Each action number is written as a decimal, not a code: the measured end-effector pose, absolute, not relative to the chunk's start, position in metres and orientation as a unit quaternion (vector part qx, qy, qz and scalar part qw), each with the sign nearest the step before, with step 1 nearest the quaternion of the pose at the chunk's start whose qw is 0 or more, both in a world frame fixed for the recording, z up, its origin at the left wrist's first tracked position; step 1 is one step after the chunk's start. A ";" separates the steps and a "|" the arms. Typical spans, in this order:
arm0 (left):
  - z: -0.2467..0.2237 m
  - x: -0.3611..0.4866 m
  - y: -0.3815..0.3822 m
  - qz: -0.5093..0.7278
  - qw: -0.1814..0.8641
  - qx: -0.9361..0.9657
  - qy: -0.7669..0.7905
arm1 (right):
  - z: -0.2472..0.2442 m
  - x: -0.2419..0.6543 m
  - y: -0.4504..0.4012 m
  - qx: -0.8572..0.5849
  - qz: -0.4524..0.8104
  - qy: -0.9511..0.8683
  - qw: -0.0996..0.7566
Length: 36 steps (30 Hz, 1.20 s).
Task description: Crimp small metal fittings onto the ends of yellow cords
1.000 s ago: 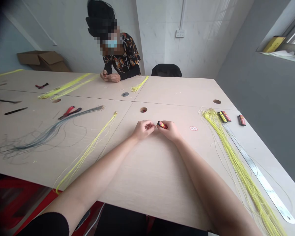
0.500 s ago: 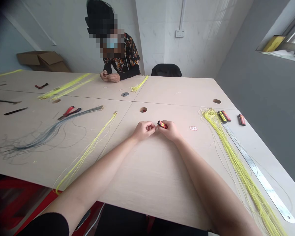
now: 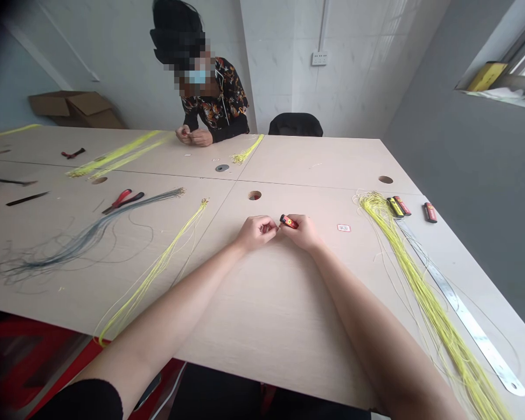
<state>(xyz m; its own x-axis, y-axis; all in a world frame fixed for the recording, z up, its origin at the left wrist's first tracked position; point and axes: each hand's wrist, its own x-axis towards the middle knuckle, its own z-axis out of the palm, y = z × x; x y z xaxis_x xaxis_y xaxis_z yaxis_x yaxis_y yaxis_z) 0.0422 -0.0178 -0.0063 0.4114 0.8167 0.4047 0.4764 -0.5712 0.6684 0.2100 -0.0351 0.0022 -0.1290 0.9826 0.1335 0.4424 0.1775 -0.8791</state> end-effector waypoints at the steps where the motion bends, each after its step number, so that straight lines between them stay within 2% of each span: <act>1: -0.006 0.042 -0.018 0.366 0.233 0.807 0.400 | 0.003 0.210 -0.035 -0.537 0.350 -0.665 0.383; 13: -0.005 0.043 -0.018 0.334 0.203 0.817 0.423 | 0.000 0.210 -0.034 -0.543 0.348 -0.656 0.393; 36: -0.006 0.042 -0.016 0.340 0.231 0.814 0.410 | -0.001 0.212 -0.033 -0.535 0.370 -0.649 0.394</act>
<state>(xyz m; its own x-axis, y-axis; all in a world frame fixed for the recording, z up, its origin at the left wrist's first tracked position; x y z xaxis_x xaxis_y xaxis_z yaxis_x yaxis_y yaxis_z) 0.0418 -0.0161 -0.0061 0.4327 0.8244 0.3649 0.5106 -0.5576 0.6545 0.2121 -0.0333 -0.0010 -0.1169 0.9863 0.1161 0.4030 0.1540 -0.9021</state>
